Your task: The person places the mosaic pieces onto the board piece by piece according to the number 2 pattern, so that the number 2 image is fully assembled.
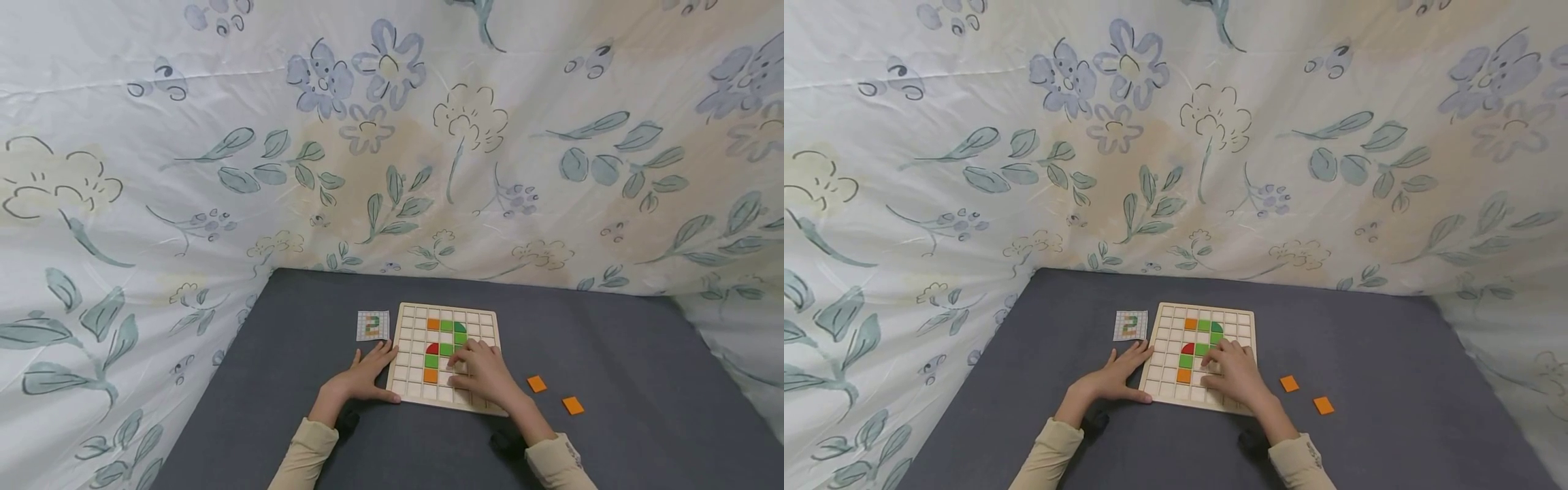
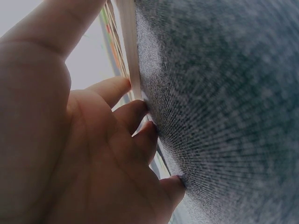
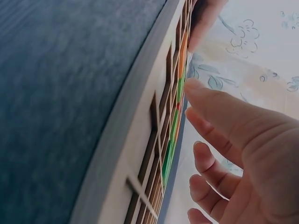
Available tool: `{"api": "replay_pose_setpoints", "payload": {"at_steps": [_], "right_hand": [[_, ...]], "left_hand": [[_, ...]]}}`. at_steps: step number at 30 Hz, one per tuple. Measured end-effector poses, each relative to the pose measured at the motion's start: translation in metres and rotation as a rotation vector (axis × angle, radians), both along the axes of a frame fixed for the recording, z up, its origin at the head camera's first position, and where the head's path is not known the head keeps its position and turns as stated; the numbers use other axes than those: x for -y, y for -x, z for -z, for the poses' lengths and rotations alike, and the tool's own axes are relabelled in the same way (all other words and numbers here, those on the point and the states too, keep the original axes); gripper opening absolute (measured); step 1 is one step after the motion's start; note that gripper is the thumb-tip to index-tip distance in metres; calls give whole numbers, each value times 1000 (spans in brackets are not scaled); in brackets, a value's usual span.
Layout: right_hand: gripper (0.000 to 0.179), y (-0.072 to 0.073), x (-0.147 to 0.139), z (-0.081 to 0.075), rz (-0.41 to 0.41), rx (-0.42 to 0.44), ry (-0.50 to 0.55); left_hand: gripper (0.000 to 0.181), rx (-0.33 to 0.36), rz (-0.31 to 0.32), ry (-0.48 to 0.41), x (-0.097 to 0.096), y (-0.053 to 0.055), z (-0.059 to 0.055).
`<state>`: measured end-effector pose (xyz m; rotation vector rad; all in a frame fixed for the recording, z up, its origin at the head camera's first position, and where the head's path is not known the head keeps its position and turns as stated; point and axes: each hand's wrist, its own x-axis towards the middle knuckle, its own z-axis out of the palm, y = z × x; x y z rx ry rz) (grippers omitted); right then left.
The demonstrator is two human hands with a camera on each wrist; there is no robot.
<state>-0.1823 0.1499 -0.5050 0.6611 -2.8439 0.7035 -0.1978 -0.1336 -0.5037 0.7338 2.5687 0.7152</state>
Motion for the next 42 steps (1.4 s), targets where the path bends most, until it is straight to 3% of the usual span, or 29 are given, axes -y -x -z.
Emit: {"api": "replay_pose_setpoints", "payload": {"at_steps": [24,33,42], "right_hand": [[27,-10,-57,2,53,-16,36],[31,-12,-81,1,93,44,11],[32,-15,-97,1,122,29,-42]], "left_hand": [[99,-9,9,-4,1,-1,0],[99,-6,2,3,1,0,2],[99,-7,12,0,1,0,3]]}}
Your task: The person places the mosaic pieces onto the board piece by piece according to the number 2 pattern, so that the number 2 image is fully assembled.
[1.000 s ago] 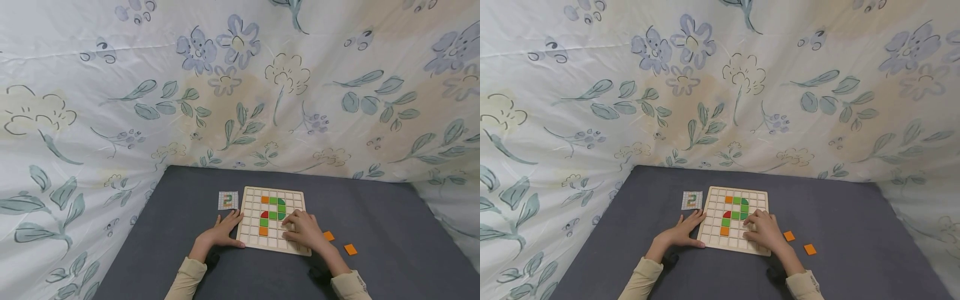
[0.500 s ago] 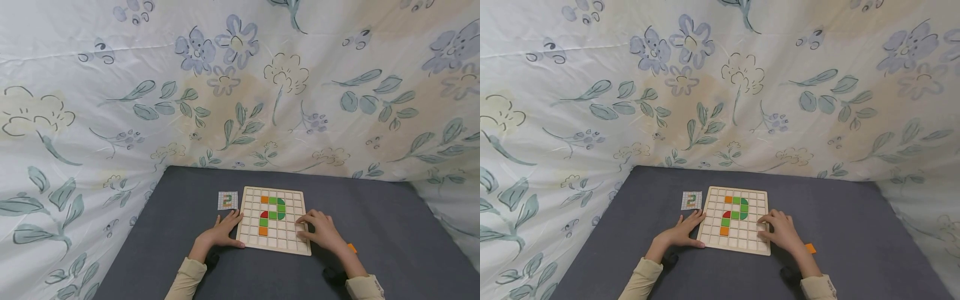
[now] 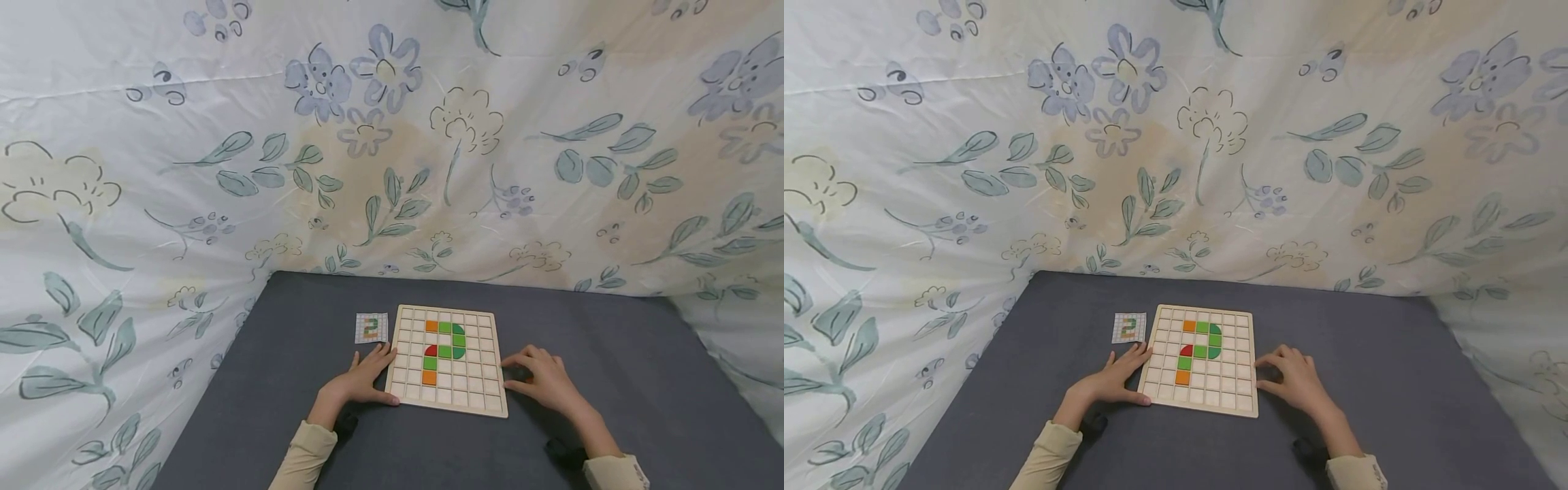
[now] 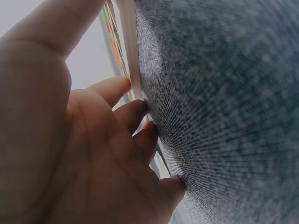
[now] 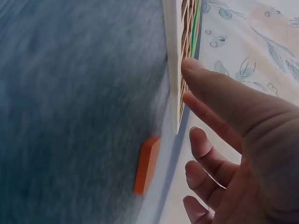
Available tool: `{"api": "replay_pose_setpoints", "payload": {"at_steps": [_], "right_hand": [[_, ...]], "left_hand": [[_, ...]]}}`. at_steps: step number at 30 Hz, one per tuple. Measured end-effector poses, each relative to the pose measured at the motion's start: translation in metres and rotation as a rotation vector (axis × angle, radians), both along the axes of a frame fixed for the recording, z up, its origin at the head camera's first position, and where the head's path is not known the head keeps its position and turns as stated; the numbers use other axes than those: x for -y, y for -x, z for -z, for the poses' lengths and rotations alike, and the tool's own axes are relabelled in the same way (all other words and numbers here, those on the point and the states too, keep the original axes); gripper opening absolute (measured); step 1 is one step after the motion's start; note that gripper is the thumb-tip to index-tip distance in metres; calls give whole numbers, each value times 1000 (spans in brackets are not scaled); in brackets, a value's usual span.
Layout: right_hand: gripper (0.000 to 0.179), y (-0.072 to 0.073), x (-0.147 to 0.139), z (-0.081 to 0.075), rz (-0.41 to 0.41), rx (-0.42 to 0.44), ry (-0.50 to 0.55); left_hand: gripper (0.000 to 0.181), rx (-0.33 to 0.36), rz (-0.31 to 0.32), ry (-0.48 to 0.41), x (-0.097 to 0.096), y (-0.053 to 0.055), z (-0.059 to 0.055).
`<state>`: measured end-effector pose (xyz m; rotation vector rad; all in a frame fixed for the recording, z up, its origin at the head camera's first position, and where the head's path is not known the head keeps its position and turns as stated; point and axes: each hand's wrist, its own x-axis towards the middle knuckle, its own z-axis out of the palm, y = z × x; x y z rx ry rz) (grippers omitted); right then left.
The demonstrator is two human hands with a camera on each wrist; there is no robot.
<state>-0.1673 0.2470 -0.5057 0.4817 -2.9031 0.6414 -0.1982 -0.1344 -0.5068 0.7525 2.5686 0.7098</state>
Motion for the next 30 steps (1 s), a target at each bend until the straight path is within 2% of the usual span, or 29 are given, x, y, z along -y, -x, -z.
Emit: {"api": "replay_pose_setpoints", "payload": {"at_steps": [21,25,30], "right_hand": [[36,-10,-30,3,51,48,-61],[36,-13,-35,2,56,34,-58],[38,-15,-42,3,72,61,-77]], "left_hand": [[100,-15,15,-15,1,-1,0],[99,-5,2,-9,1,-1,0],[99,-2,-8,0,0,0,0]]}}
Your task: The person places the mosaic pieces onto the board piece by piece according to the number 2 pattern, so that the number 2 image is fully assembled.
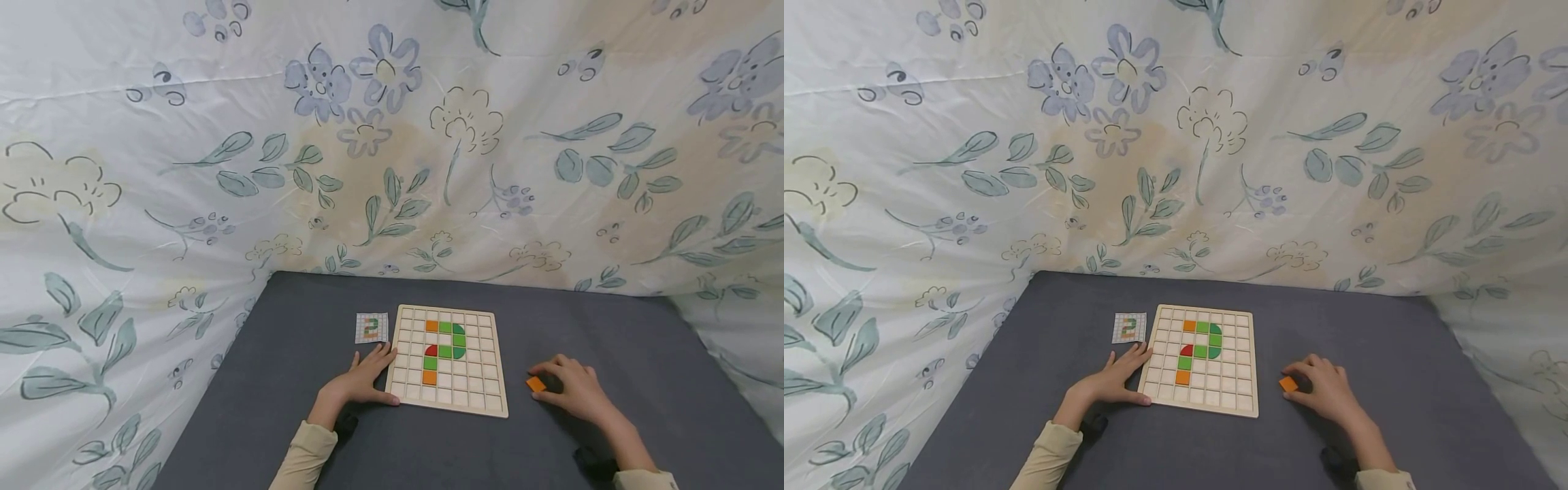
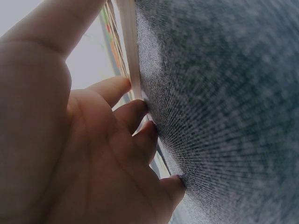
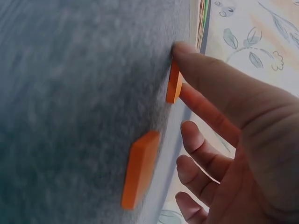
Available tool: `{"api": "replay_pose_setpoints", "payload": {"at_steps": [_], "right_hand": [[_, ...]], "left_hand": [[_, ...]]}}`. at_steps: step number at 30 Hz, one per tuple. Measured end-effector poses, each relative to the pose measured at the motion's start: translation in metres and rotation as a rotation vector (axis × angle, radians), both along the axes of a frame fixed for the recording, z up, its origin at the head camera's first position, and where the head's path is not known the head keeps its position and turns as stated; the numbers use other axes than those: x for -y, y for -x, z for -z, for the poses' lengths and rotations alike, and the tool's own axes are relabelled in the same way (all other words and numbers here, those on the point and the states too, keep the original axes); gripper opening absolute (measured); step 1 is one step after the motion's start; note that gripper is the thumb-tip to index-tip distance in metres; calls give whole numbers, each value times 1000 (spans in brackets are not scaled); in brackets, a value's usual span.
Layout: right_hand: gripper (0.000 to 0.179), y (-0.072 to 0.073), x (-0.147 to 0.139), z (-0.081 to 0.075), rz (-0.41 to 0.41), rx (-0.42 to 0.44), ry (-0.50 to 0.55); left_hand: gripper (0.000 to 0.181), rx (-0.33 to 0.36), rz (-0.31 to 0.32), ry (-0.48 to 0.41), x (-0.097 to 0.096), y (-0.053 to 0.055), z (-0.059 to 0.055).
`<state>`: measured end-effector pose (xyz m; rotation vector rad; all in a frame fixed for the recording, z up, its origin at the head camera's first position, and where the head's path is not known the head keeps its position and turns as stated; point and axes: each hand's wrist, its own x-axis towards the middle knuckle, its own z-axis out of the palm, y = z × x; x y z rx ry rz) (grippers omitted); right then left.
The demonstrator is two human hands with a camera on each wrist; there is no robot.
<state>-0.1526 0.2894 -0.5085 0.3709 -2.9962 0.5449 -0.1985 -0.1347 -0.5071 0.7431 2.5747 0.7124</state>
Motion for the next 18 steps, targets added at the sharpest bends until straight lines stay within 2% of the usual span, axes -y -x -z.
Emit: {"api": "replay_pose_setpoints", "payload": {"at_steps": [18], "right_hand": [[27,-2,-10,-2,-4,38,-2]], "left_hand": [[99,5,-2,12,0,0,0]]}}
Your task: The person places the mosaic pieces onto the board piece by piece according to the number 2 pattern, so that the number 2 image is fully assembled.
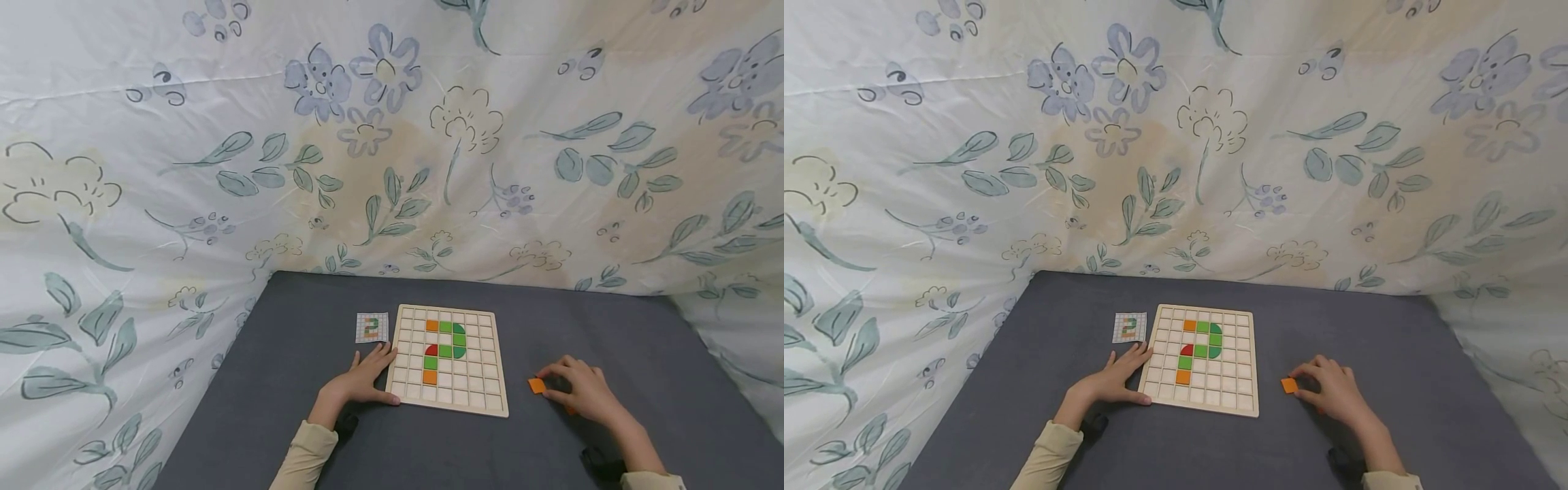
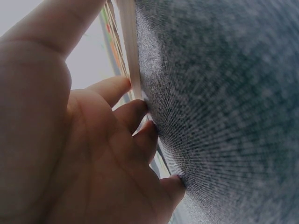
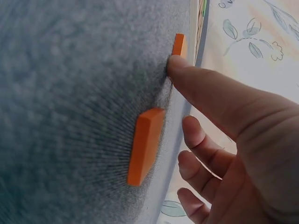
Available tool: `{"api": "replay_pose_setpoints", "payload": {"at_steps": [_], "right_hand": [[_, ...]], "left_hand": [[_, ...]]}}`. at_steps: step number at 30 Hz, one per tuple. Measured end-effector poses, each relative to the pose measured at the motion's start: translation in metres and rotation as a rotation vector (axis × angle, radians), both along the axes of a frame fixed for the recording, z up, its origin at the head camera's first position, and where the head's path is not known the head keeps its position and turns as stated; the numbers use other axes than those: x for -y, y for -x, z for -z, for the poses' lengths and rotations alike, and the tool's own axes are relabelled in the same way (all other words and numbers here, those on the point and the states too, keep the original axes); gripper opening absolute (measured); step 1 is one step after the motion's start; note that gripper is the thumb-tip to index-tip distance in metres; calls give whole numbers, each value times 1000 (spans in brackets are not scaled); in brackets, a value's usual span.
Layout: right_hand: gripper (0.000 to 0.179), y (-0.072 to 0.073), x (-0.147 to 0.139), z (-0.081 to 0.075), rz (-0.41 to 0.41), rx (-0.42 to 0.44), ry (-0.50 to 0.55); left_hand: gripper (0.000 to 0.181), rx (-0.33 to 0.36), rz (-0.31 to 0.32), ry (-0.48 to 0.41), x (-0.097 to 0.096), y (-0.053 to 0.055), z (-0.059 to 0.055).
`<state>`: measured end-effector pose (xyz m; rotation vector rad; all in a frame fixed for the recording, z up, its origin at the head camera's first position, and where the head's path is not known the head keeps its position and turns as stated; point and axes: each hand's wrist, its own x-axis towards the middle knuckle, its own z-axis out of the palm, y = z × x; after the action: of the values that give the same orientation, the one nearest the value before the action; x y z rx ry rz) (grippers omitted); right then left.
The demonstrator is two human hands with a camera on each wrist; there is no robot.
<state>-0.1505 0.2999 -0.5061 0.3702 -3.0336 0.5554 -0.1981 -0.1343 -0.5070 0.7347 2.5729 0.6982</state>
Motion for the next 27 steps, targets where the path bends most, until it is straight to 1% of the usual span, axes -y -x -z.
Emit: {"api": "replay_pose_setpoints", "payload": {"at_steps": [8,14,22,27], "right_hand": [[23,2,2,1,2,-41,-3],[23,5,8,-1,-1,-48,2],[23,12,20,-5,-13,-80,32],[24,15,29,-3,-18,-105,42]], "left_hand": [[100,-2,3,-12,0,1,0],[100,4,4,-6,0,1,0],[100,6,1,-16,0,0,-1],[100,-2,3,-8,0,1,0]]}}
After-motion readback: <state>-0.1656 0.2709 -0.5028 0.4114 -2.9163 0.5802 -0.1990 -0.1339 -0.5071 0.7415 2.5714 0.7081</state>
